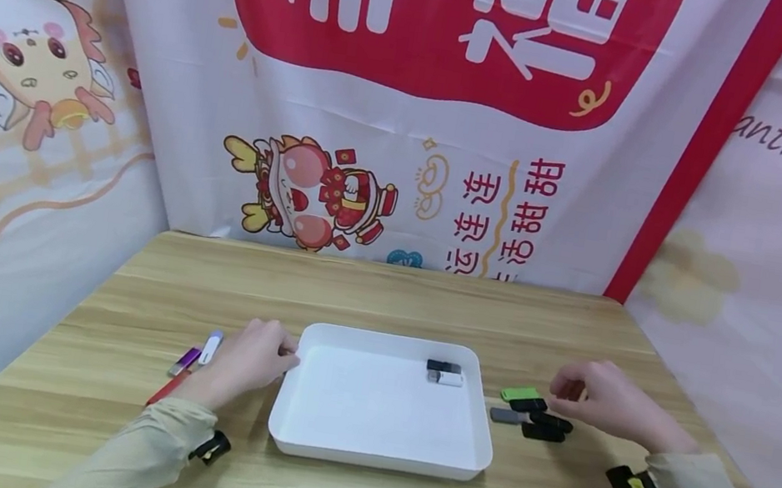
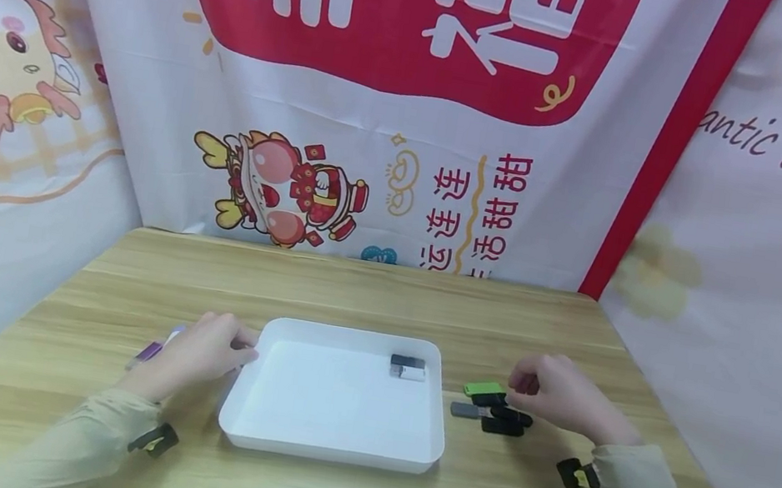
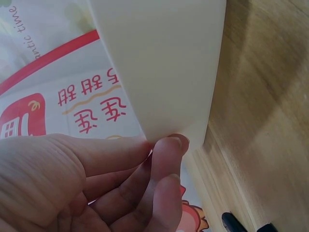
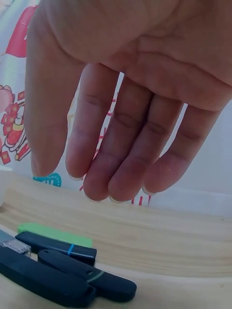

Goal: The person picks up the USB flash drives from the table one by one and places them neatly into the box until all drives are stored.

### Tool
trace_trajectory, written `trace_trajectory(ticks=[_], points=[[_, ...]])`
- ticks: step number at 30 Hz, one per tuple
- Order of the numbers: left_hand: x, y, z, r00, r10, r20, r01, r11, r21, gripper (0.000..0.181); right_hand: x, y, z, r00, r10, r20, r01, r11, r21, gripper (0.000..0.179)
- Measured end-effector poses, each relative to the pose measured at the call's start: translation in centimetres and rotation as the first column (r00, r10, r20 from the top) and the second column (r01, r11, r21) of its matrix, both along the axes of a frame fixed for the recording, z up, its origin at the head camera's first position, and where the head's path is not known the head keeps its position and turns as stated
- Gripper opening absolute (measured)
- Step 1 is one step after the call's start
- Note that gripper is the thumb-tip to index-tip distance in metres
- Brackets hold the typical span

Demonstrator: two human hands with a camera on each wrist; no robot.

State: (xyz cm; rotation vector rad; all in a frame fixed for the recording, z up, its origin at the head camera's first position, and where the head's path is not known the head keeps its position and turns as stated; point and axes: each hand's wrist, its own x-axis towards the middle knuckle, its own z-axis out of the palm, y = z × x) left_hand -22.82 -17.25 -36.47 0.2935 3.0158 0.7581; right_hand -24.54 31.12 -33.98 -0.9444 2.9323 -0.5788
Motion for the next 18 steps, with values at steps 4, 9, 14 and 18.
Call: trace_trajectory(ticks=[4, 9, 14, 18], points=[[0.0, 0.0, -0.1, 1.000, -0.005, -0.007, 0.005, 1.000, -0.002, 0.035, 0.0, 0.6, -0.6, 0.999, 0.039, -0.021, -0.039, 0.999, 0.013, 0.008], [0.0, 0.0, 0.0, 1.000, -0.006, -0.004, 0.006, 1.000, -0.004, 0.036, 0.0, 1.1, -1.2, 0.994, 0.104, -0.026, -0.103, 0.994, 0.025, 0.011], [0.1, 0.1, 0.1, 1.000, 0.000, 0.000, 0.000, 1.000, -0.009, 0.032, -0.1, 1.2, -1.7, 0.992, 0.120, 0.037, -0.121, 0.992, 0.028, 0.013], [0.1, 0.2, 0.3, 1.000, -0.001, -0.001, 0.001, 1.000, -0.009, 0.033, -0.2, 1.3, -2.2, 0.991, 0.129, 0.036, -0.130, 0.991, 0.043, 0.015]])
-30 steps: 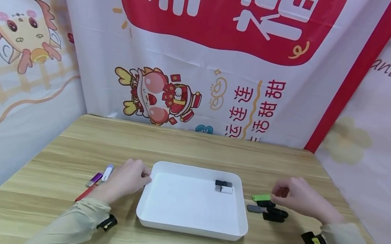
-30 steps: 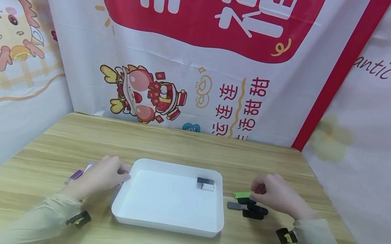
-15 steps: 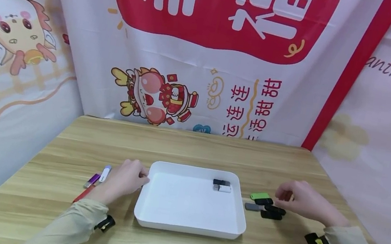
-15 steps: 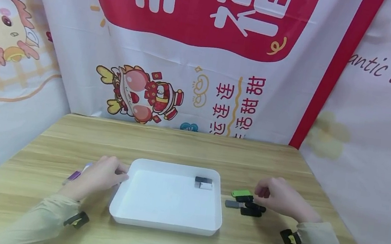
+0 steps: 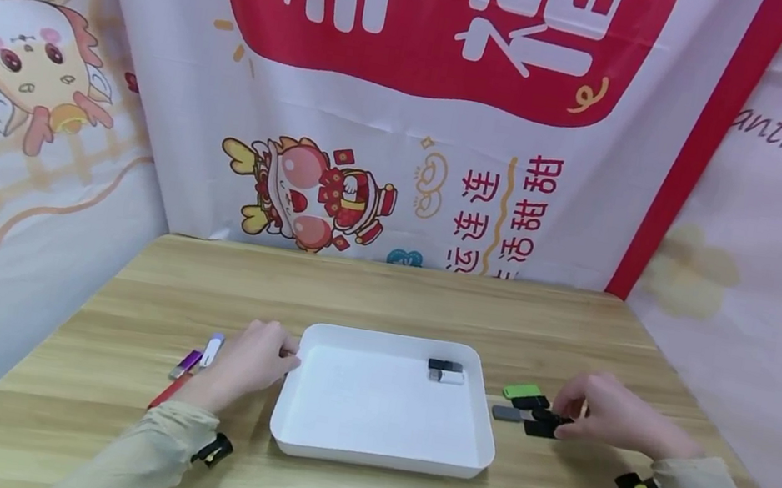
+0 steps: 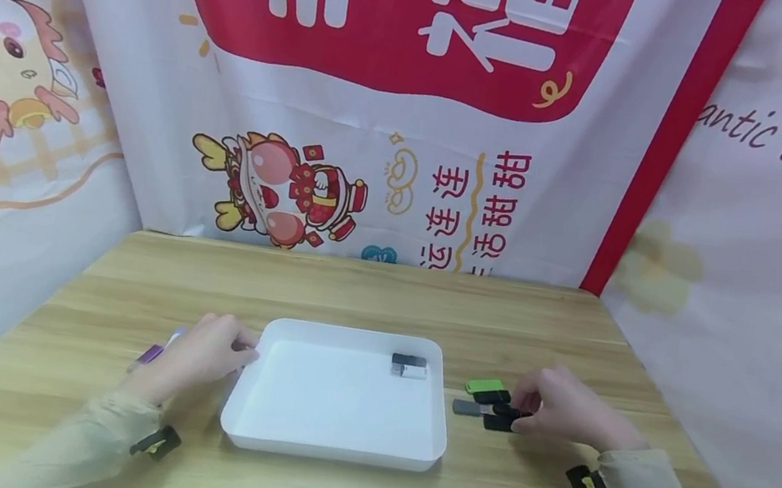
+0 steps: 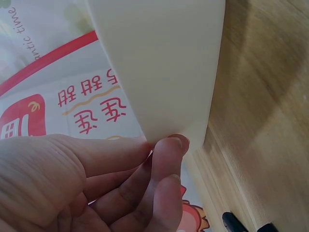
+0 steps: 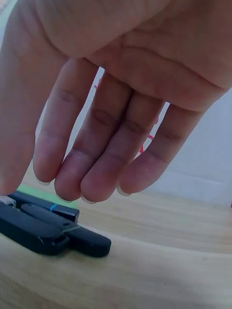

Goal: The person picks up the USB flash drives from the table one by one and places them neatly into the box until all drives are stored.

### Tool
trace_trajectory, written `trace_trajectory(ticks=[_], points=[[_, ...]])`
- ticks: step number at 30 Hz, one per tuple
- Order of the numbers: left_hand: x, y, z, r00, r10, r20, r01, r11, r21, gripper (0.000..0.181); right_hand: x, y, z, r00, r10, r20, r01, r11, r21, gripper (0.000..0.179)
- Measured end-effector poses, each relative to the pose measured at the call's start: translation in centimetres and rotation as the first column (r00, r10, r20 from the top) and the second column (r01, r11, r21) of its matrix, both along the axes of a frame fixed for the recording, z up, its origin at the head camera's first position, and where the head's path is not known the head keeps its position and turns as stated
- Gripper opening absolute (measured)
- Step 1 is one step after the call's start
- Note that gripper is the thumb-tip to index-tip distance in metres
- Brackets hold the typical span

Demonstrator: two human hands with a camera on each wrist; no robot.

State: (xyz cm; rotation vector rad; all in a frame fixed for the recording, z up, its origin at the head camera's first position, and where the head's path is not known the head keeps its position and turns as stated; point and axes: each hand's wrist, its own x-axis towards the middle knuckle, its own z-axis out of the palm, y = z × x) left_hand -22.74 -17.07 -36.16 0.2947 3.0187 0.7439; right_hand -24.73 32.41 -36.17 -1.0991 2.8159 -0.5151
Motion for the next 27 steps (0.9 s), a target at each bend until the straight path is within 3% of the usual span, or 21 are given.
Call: trace_trajectory(ticks=[4, 13, 27], points=[[0.3, 0.0, 0.0, 1.000, 0.010, 0.008, -0.010, 1.000, 0.004, 0.036, -0.1, 0.0, -0.5, 1.000, 0.025, -0.003, -0.025, 1.000, -0.001, 0.016], [0.4, 0.0, -0.1, 1.000, 0.006, -0.012, -0.006, 1.000, 0.010, 0.043, -0.1, 0.1, -1.0, 0.999, -0.034, 0.031, 0.034, 0.999, 0.027, 0.020], [0.4, -0.1, -0.1, 1.000, 0.003, 0.000, -0.003, 1.000, 0.009, 0.037, 0.2, -0.2, -1.4, 0.994, -0.090, 0.058, 0.087, 0.995, 0.042, 0.021]])
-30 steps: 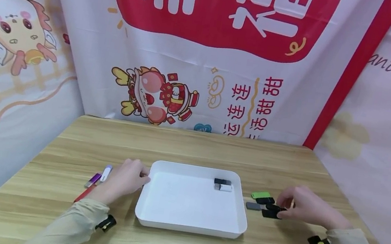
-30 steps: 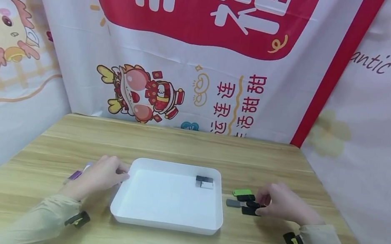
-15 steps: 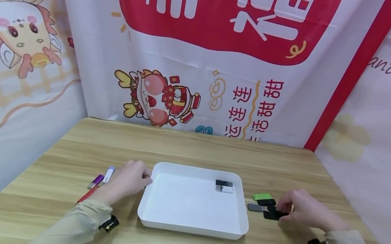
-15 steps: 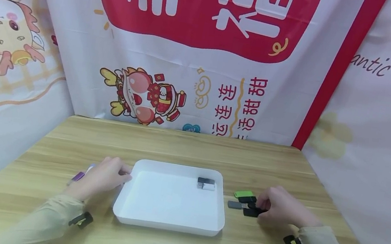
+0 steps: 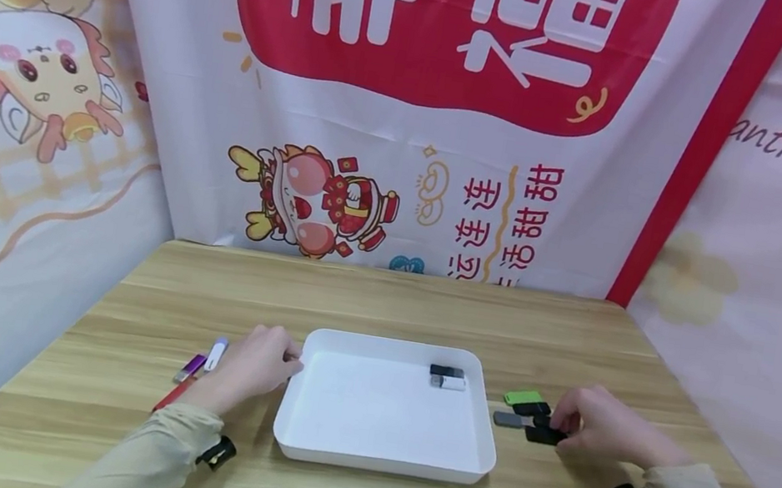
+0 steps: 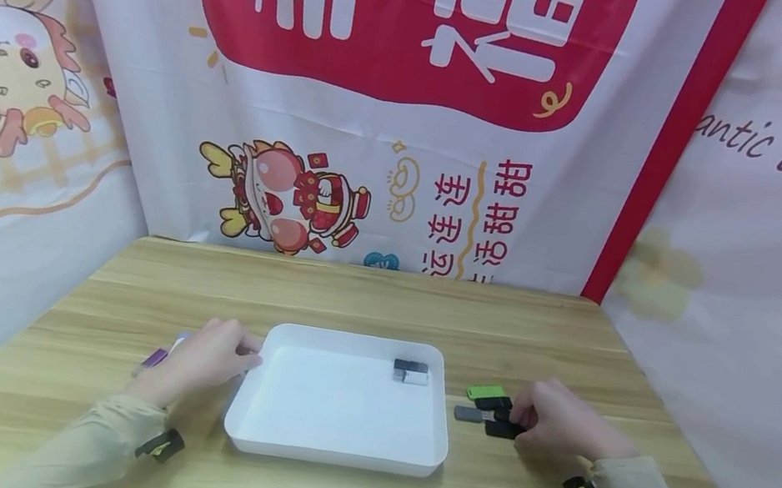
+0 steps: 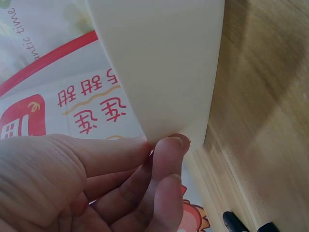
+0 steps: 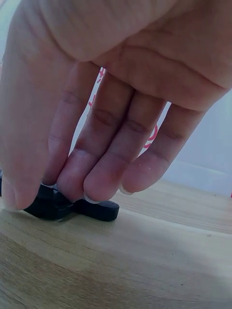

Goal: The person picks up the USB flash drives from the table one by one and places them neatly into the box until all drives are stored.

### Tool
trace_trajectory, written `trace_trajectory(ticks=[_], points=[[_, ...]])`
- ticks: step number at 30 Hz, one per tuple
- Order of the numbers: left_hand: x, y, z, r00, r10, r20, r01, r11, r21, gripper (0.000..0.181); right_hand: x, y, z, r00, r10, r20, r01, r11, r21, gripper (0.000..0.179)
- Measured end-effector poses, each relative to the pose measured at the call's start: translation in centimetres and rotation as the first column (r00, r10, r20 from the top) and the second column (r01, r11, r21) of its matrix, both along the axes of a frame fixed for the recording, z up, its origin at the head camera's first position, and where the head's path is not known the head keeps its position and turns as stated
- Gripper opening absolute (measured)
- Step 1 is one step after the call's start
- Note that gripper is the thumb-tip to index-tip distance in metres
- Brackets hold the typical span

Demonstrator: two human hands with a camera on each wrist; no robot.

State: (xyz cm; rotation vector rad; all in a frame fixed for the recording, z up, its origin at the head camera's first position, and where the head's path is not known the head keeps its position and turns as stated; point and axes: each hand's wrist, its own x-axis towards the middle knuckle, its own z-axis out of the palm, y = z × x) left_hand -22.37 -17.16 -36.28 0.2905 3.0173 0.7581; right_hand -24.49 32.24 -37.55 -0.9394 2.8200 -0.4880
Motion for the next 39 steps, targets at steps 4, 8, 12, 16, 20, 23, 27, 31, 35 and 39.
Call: trace_trajectory(ticks=[4, 8, 12, 16, 20, 23, 27, 31, 35, 39], points=[[0.05, 0.05, 0.08, 1.000, -0.003, 0.001, 0.003, 1.000, -0.001, 0.035, 0.11, -0.04, 0.03, 1.000, -0.019, 0.009, 0.019, 1.000, 0.003, 0.020], [0.20, 0.11, 0.20, 1.000, -0.009, -0.008, 0.009, 1.000, -0.001, 0.035, 0.23, -0.12, 0.07, 0.999, -0.023, 0.028, 0.023, 1.000, 0.005, 0.019], [0.30, 0.11, 0.25, 1.000, -0.012, -0.020, 0.012, 1.000, -0.001, 0.037, 0.23, -0.15, -0.08, 1.000, -0.001, 0.024, 0.001, 1.000, 0.002, 0.018], [0.19, 0.09, 0.16, 1.000, -0.008, -0.015, 0.008, 1.000, -0.001, 0.038, 0.18, -0.11, -0.28, 1.000, 0.025, 0.003, -0.025, 1.000, -0.006, 0.017], [0.19, 0.10, 0.16, 1.000, -0.004, -0.006, 0.004, 1.000, 0.000, 0.037, 0.10, -0.10, -0.36, 0.999, 0.039, -0.009, -0.039, 0.999, -0.011, 0.016], [0.21, 0.07, 0.12, 1.000, -0.003, -0.009, 0.003, 1.000, -0.002, 0.037, 0.05, -0.12, -0.40, 0.999, 0.038, -0.007, -0.038, 0.999, -0.007, 0.015], [0.17, 0.05, 0.06, 1.000, -0.004, -0.018, 0.004, 1.000, -0.005, 0.039, 0.06, -0.13, -0.38, 1.000, 0.031, -0.002, -0.031, 1.000, -0.006, 0.015], [0.08, 0.02, 0.07, 1.000, -0.003, -0.015, 0.003, 1.000, -0.003, 0.040, 0.09, -0.08, -0.37, 1.000, 0.010, 0.023, -0.010, 1.000, -0.008, 0.015], [0.03, 0.01, 0.10, 1.000, 0.003, -0.009, -0.003, 1.000, -0.006, 0.039, -0.01, 0.08, -0.43, 1.000, -0.007, 0.028, 0.007, 1.000, -0.010, 0.015], [0.04, -0.01, 0.04, 1.000, 0.010, 0.001, -0.010, 1.000, -0.014, 0.037, -0.16, 0.29, -0.51, 1.000, -0.005, 0.017, 0.005, 1.000, -0.020, 0.016]])
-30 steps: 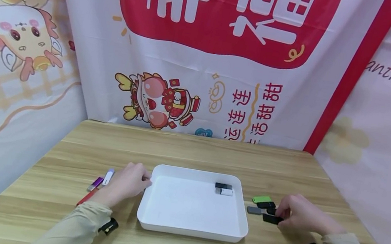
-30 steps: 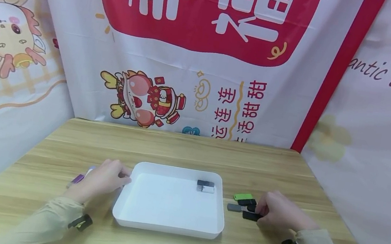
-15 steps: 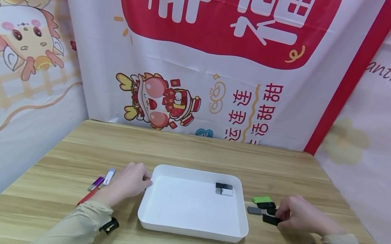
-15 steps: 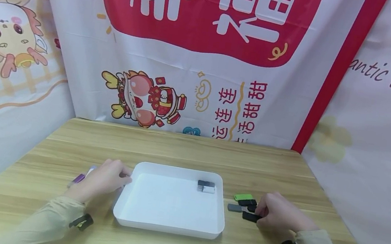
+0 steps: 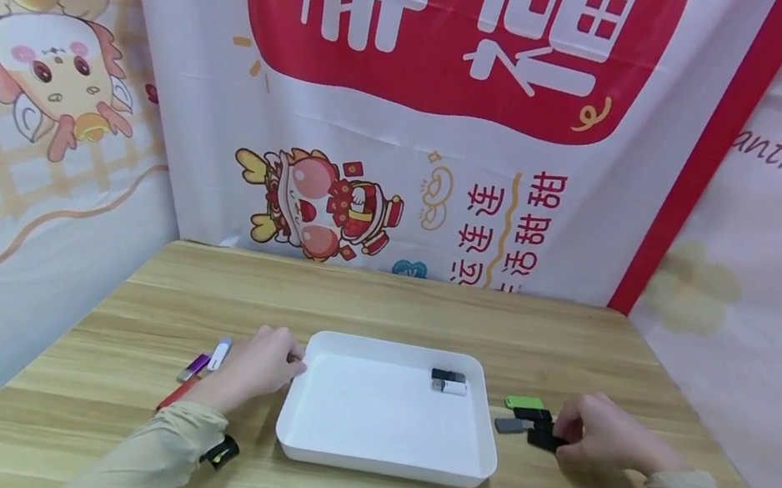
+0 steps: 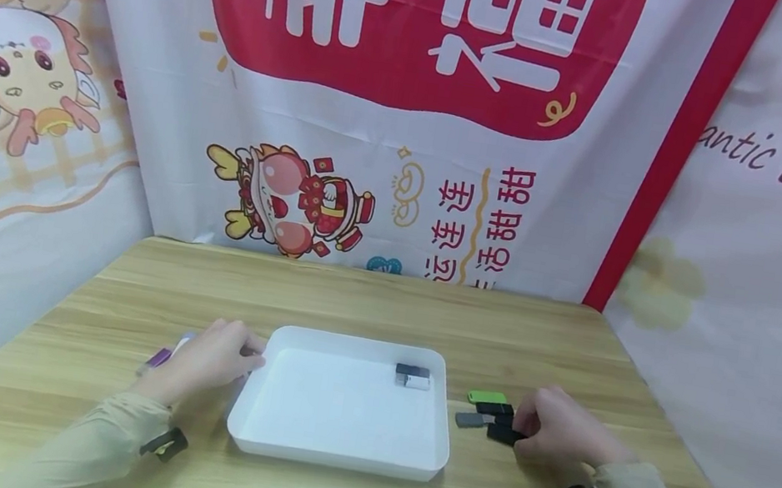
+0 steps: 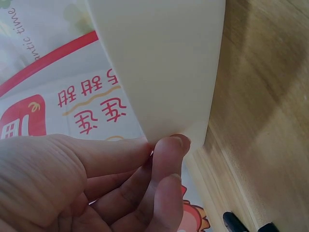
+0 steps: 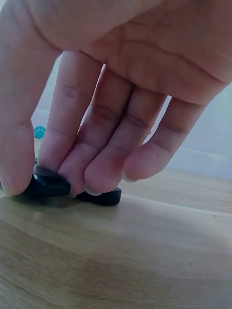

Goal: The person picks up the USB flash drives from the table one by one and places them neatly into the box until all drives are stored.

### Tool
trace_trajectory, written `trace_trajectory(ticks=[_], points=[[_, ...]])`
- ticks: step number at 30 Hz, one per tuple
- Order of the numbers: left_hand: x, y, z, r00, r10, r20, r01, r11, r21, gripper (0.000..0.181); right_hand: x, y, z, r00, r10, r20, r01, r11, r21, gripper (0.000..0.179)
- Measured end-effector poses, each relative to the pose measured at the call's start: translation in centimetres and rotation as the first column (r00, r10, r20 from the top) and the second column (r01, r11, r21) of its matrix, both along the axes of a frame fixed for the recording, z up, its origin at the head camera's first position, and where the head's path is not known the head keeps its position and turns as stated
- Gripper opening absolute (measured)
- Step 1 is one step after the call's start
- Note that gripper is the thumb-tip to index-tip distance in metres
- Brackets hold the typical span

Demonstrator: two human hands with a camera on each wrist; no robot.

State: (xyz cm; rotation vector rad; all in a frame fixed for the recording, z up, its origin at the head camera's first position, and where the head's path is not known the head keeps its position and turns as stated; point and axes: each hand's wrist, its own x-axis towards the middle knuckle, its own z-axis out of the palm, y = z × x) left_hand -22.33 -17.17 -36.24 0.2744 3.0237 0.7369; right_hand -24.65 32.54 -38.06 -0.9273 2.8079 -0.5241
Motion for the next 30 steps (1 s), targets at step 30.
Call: trace_trajectory(ticks=[30], points=[[0.0, -0.3, -0.2, 0.994, -0.037, -0.100, 0.035, 0.999, -0.020, 0.047, -0.7, -2.6, 3.0, 0.992, 0.040, -0.117, -0.047, 0.997, -0.055, 0.008]])
